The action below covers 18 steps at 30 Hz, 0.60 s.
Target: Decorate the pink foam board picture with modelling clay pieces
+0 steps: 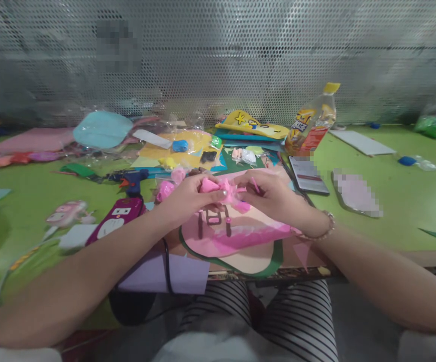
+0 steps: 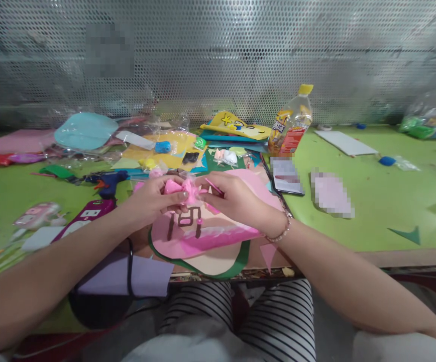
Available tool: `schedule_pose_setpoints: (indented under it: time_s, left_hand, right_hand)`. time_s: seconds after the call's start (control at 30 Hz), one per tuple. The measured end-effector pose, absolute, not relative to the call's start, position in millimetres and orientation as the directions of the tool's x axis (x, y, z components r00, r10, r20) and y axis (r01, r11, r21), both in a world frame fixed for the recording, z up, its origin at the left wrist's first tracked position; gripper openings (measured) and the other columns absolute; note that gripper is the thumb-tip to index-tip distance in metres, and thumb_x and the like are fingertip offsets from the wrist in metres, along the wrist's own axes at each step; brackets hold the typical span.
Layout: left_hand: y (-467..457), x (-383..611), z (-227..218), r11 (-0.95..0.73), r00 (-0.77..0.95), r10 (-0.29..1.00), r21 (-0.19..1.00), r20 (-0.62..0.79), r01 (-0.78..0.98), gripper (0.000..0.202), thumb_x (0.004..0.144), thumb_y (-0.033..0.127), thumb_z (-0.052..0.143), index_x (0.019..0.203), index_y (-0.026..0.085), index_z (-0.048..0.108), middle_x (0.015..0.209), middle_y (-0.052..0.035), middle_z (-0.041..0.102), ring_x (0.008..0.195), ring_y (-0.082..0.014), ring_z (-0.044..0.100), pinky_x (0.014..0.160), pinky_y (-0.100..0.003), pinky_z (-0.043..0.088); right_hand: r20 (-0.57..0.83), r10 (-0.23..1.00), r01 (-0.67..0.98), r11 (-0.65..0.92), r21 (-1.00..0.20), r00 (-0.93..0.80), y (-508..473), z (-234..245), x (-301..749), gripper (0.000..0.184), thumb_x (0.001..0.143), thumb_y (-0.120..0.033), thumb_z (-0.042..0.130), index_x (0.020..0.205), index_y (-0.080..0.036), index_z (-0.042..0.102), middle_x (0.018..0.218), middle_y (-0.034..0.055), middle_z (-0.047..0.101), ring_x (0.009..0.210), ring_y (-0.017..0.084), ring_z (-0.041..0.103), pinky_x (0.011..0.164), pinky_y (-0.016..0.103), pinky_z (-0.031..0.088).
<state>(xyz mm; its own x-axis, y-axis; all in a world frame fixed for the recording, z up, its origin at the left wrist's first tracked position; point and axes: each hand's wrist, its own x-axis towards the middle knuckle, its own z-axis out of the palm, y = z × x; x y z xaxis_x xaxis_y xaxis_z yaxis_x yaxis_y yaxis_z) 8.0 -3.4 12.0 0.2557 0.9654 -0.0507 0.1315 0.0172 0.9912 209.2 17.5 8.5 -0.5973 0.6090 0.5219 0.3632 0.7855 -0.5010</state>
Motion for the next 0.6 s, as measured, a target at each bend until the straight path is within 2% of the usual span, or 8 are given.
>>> schedule_pose_setpoints:
  time_s: [0.17,0.27,0.33,0.4,0.47,0.53,0.6]
  left_hand:
    - [-3,9,7,0.059,0.294,0.951,0.990,-0.094,0.126,0.027,0.071,0.030,0.071,0.088,0.015,0.056,0.070,0.0016,0.061,0.058,-0.0099,0.062,0.056,-0.022,0.054]
    - [-4,10,10,0.074,0.299,0.949,0.991,-0.105,0.113,0.028,0.070,0.028,0.072,0.089,0.015,0.057,0.069,0.0019,0.061,0.060,-0.0104,0.063,0.058,-0.023,0.054]
    - [-4,10,12,0.070,0.275,0.956,0.991,-0.099,0.114,0.030,0.069,0.029,0.073,0.089,0.015,0.057,0.070,0.0018,0.061,0.061,-0.0110,0.063,0.056,-0.023,0.054]
    - [-4,9,14,0.065,0.247,0.965,0.992,-0.090,0.111,0.031,0.068,0.031,0.074,0.088,0.015,0.056,0.069,0.0022,0.060,0.059,-0.0108,0.063,0.054,-0.022,0.052]
    - [-3,8,15,0.063,0.235,0.969,0.995,-0.080,0.080,0.032,0.067,0.031,0.075,0.087,0.015,0.056,0.067,0.0027,0.059,0.057,-0.0100,0.062,0.053,-0.021,0.051]
    - [-2,7,14,0.057,0.233,0.971,0.998,-0.062,0.032,0.032,0.067,0.031,0.075,0.086,0.014,0.055,0.066,0.0030,0.058,0.056,-0.0089,0.061,0.053,-0.020,0.051]
    - [0,6,13,0.054,0.235,0.971,0.998,-0.048,-0.018,0.032,0.066,0.030,0.076,0.084,0.014,0.055,0.066,0.0033,0.058,0.055,-0.0079,0.060,0.054,-0.019,0.051]
  right_hand:
    - [0.538,0.581,0.441,0.814,-0.379,-0.610,15,6,207,0.009,0.088,-0.023,0.051,0.083,-0.019,0.057,0.080,0.0038,0.060,0.071,0.014,0.052,0.063,0.026,0.039]
    - [0.549,0.535,0.451,0.842,-0.295,-0.642,13,5,206,0.011,0.089,-0.022,0.048,0.080,-0.018,0.053,0.075,0.0028,0.056,0.067,0.013,0.047,0.060,0.026,0.035]
    - [0.571,0.538,0.456,0.839,-0.295,-0.620,13,5,206,0.008,0.086,-0.021,0.051,0.078,-0.019,0.050,0.071,0.0009,0.053,0.062,0.012,0.043,0.056,0.025,0.033]
    - [0.585,0.595,0.478,0.800,-0.363,-0.551,14,5,206,0.009,0.082,-0.018,0.053,0.076,-0.020,0.047,0.065,-0.0015,0.049,0.058,0.011,0.040,0.053,0.024,0.030]
    - [0.594,0.670,0.473,0.739,-0.479,-0.446,18,7,206,0.012,0.081,-0.015,0.052,0.073,-0.020,0.045,0.062,-0.0028,0.046,0.055,0.010,0.039,0.052,0.024,0.029]
    - [0.608,0.733,0.398,0.678,-0.618,-0.305,22,9,208,0.012,0.082,-0.015,0.050,0.073,-0.021,0.044,0.063,-0.0028,0.046,0.054,0.009,0.038,0.051,0.024,0.029]
    - [0.574,0.794,0.242,0.608,-0.756,-0.201,28,12,211,0.006,0.085,-0.018,0.047,0.082,-0.022,0.045,0.065,-0.0029,0.047,0.050,0.009,0.036,0.048,0.025,0.028]
